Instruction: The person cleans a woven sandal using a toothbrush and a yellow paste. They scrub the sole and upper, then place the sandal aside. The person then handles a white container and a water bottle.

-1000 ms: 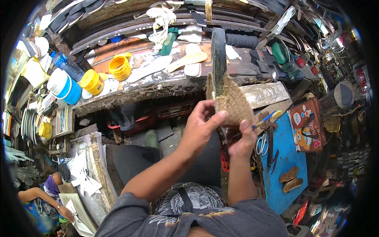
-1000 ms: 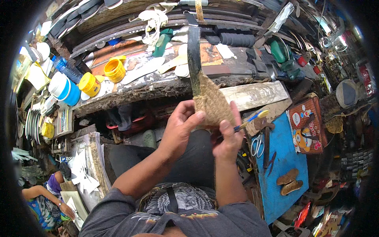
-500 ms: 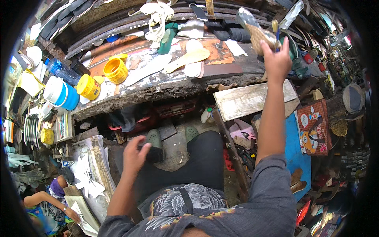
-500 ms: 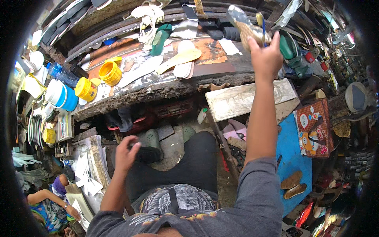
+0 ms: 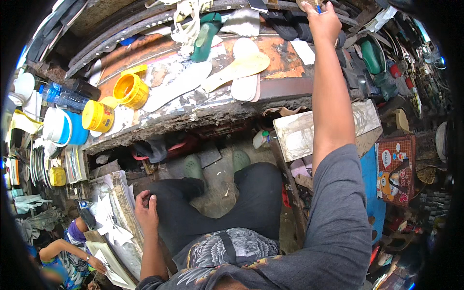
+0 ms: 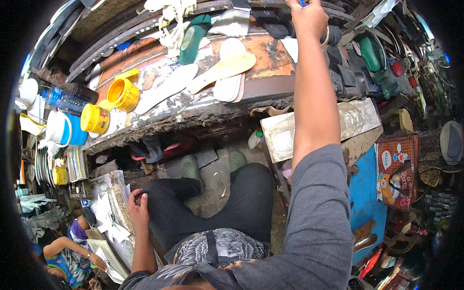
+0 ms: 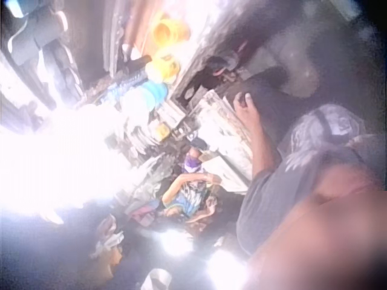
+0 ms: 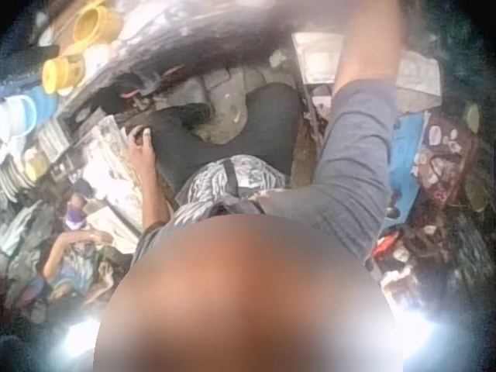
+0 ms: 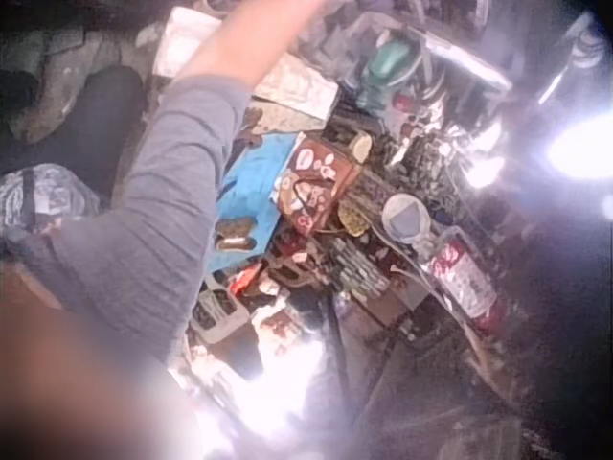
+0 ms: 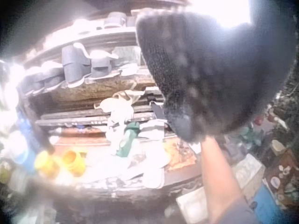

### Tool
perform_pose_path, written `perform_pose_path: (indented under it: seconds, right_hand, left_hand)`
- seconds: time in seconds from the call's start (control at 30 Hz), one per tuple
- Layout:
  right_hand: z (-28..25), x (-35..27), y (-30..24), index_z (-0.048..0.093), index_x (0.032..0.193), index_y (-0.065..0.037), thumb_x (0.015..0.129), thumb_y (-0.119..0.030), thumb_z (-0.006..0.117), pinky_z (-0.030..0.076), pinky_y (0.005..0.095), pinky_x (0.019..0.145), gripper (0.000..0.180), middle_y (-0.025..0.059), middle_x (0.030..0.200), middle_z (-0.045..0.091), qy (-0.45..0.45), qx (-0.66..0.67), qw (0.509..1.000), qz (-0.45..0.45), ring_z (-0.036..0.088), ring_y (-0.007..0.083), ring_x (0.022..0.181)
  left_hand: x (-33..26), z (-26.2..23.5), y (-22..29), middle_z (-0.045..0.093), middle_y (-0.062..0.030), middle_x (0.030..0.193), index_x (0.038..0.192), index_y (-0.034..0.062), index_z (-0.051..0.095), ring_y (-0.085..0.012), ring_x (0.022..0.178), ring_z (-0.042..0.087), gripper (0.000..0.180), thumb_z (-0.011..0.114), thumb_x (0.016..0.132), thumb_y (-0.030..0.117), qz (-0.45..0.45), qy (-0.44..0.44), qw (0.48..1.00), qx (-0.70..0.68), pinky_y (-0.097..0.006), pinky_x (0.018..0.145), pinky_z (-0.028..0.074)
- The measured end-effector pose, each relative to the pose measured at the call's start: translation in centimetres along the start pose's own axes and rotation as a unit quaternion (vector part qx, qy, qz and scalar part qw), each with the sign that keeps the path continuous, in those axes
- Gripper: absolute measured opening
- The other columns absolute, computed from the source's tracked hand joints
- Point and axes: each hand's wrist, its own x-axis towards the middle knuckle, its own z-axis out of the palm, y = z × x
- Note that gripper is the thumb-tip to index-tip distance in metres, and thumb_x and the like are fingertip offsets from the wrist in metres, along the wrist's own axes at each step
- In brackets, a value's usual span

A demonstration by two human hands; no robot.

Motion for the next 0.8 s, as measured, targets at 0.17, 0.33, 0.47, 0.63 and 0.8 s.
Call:
perform_pose_path:
  seconds: [0.17,0.33,0.47,0.63,0.8]
  right_hand:
    - [-3.7,-6.0,2.9,0.071,0.120,-0.001,0.087,-0.030,0.082,0.055,0.0280,0.073,0.045,0.0111,0.091,0.076,-0.110,0.069,0.989,0.067,0.072,0.0118,0.091]
    - [-5.9,-12.9,6.4,0.073,0.112,0.001,0.089,-0.027,0.079,0.050,0.0279,0.068,0.036,0.0051,0.081,0.071,-0.352,0.121,0.919,0.129,0.063,0.0114,0.072]
    - [-5.6,-14.0,5.8,0.072,0.109,0.001,0.090,-0.018,0.076,0.049,0.0283,0.068,0.027,0.0027,0.082,0.069,-0.337,0.121,0.928,0.105,0.058,0.0105,0.071]
    - [-5.2,-14.5,1.5,0.074,0.113,0.000,0.090,-0.017,0.075,0.051,0.0281,0.070,0.029,0.0055,0.087,0.070,-0.315,0.174,0.932,0.041,0.061,0.0108,0.075]
    - [-4.5,-17.0,-3.9,0.074,0.119,-0.001,0.087,-0.009,0.067,0.054,0.0341,0.084,0.034,0.0155,0.105,0.068,-0.377,0.128,0.912,-0.097,0.068,0.0253,0.093]
  left_hand:
    - [1.2,0.8,-0.5,0.070,-0.0094,0.110,0.118,-0.0006,0.066,-0.0178,0.090,0.064,0.026,0.069,0.098,0.015,0.010,0.004,1.000,0.007,-0.031,0.085,0.051]
    - [1.4,1.2,0.7,0.069,-0.0072,0.106,0.115,-0.0007,0.066,-0.0140,0.090,0.063,0.020,0.067,0.098,0.011,-0.009,0.007,1.000,-0.013,-0.029,0.085,0.051]
    - [1.4,1.9,2.0,0.069,-0.0066,0.104,0.112,-0.0003,0.067,-0.0127,0.092,0.064,0.017,0.068,0.098,0.010,-0.008,-0.002,0.999,-0.041,-0.027,0.086,0.051]
    - [0.8,2.4,2.6,0.071,-0.0057,0.102,0.110,0.0005,0.069,-0.0128,0.090,0.066,0.017,0.069,0.098,0.012,0.004,-0.032,0.998,-0.050,-0.028,0.082,0.052]
    - [-0.7,2.5,1.6,0.072,-0.0102,0.103,0.111,-0.0005,0.068,-0.0185,0.089,0.069,0.020,0.072,0.094,0.011,0.010,-0.036,0.999,0.001,-0.031,0.083,0.055]
